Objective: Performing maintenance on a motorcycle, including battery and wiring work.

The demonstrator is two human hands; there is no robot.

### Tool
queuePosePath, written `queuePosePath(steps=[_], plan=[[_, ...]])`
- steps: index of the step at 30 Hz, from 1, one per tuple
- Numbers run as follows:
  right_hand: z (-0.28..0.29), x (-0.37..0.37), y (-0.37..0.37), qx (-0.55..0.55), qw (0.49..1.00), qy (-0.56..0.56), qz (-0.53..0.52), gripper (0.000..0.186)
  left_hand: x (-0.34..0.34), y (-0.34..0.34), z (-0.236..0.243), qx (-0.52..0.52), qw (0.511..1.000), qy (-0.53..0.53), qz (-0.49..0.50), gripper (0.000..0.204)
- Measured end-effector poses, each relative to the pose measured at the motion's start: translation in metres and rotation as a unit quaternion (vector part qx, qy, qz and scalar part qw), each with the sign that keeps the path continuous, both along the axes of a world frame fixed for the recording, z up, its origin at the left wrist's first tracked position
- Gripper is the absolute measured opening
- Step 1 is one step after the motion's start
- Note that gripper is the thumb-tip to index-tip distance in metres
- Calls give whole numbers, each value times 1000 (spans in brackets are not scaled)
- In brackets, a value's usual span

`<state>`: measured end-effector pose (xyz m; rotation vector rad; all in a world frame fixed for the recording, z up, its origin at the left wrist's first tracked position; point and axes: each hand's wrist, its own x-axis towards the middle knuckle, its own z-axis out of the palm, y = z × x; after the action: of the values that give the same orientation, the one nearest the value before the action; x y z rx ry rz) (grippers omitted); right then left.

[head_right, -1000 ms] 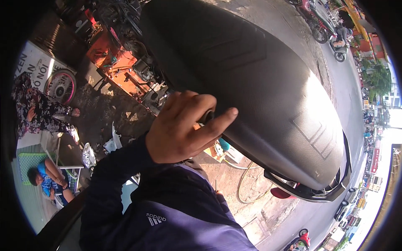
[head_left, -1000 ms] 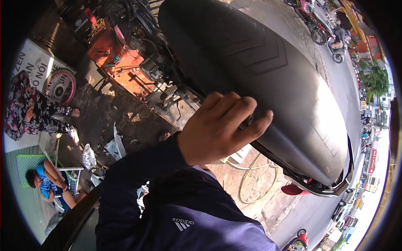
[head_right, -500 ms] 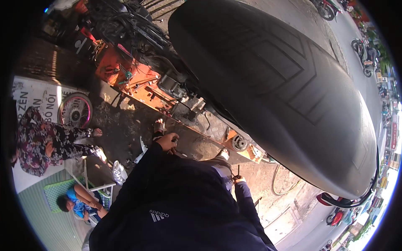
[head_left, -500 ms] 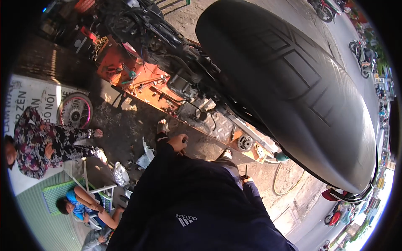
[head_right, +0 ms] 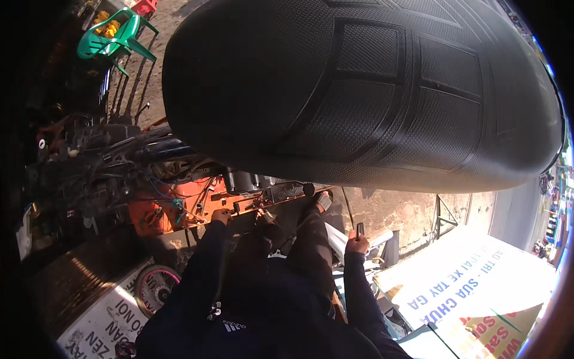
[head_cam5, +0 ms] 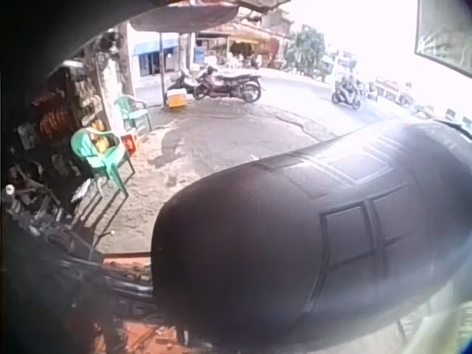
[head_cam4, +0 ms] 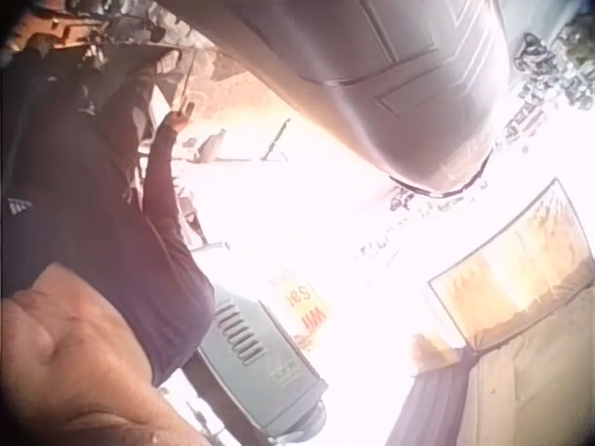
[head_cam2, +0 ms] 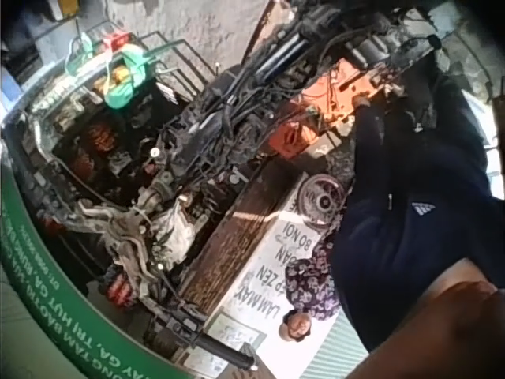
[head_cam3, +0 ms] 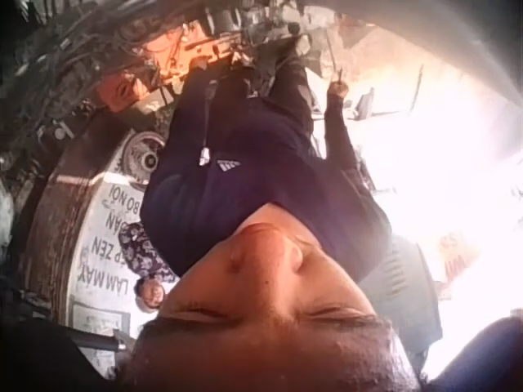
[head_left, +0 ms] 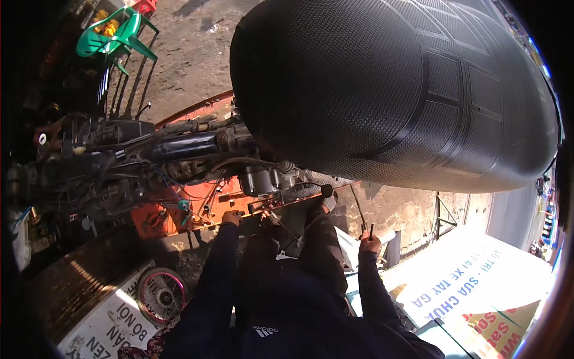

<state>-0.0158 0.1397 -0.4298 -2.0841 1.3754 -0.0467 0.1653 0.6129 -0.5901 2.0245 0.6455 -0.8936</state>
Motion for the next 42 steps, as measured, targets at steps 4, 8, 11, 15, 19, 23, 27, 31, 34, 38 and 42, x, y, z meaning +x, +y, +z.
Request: queuePosePath(steps=[4, 8, 11, 15, 19, 23, 27, 31, 34, 38, 42], plan=[[-34, 24, 30, -89, 972, -107, 190, 24, 15, -3, 1, 0, 997, 47, 54, 41], [-60, 100, 55, -92, 967, -90, 220, 8, -7, 51, 23, 174, 952, -87, -236, 35], [-93, 118, 45, -90, 966, 47, 239, 12, -34, 30, 69, 55, 953, 17, -298, 39], [-122, 158, 63, -94, 942, 142, 288, 19, -68, 41, 94, 97, 899, 41, -426, 64], [-127, 177, 92, -30, 919, 229, 320, 29, -72, 49, 100, 139, 830, 116, -527, 77], [-137, 156, 116, -49, 936, 192, 291, 44, -53, 65, 86, 206, 667, 204, -686, 94], [-151, 105, 218, -40, 986, -47, 156, 44, -37, 109, 65, 163, 645, 173, -727, 104], [-142, -13, 368, 114, 973, -194, -46, 28, -52, 122, 80, 227, 625, 180, -725, 100], [-147, -113, 470, 220, 951, -84, -200, 27, -75, 161, 61, 213, 619, 86, -751, 90], [-176, -209, 579, 264, 929, 91, -241, 29, -98, 215, 19, 107, 666, -41, -738, 55], [-238, -249, 606, 270, 918, 103, -271, 29, -119, 250, -6, 64, 673, -39, -736, 44]])
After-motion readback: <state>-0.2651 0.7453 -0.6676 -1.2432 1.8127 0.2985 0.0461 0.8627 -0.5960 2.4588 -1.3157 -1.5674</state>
